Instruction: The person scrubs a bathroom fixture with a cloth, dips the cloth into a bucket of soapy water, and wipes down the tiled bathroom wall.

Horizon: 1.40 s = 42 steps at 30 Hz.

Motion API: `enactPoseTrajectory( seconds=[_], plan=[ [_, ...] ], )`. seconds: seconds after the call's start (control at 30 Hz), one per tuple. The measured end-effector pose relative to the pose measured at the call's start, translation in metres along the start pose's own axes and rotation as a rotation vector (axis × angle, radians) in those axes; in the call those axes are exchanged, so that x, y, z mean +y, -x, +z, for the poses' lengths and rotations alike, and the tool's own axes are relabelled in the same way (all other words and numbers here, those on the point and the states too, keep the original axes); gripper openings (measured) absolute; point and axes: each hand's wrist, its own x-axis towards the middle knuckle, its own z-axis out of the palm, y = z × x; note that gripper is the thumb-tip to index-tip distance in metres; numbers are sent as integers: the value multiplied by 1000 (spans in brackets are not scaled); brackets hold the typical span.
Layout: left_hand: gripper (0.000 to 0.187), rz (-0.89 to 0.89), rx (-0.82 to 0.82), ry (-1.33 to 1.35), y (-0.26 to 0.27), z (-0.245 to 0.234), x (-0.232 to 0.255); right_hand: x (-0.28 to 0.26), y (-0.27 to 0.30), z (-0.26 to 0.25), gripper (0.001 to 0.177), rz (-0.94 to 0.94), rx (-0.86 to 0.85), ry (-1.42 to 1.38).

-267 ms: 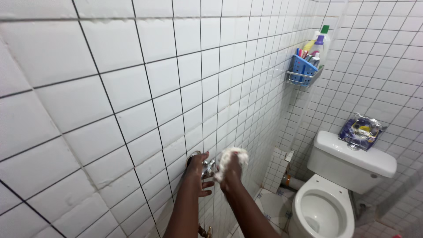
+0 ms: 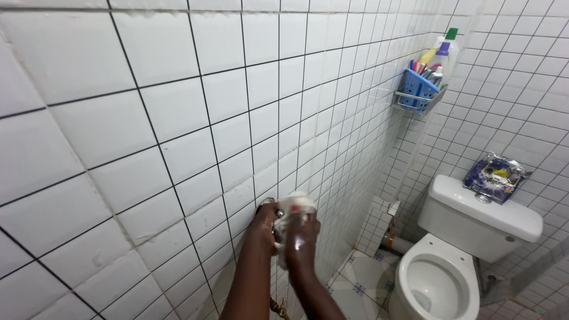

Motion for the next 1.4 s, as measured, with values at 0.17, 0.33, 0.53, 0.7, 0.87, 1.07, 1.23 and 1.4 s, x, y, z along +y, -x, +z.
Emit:
enactPoseTrajectory(
  seconds=[0.17, 0.33, 0.53, 0.7, 0.87, 1.07, 1.23, 1.4],
  plan=[
    [35, 96, -28, 260, -29, -6, -2, -46, -28, 21, 46, -74, 138, 406],
    [35, 40, 31, 194, -41, -8, -4, -50, -15, 16, 34, -53, 124, 574],
    [43, 129, -6, 161, -39, 1, 7, -35, -13, 7, 29, -324, 98, 726],
    [45, 109, 19, 111, 11, 3, 0, -60, -37, 13, 23, -207, 41, 697],
    [50, 136, 53, 85, 14, 7, 7, -29, -8, -6, 25, -126, 40, 654],
    [58, 63, 91, -12, 21, 5, 6, -6, -12, -62, 34, -12, -46, 146],
    [61, 43, 69, -77, 24, 5, 9, -28, -28, -66, 43, -113, -181, 156],
    [53, 35, 72, -51, -29, -6, -1, -53, -19, -17, 48, -184, -194, 290]
  ],
)
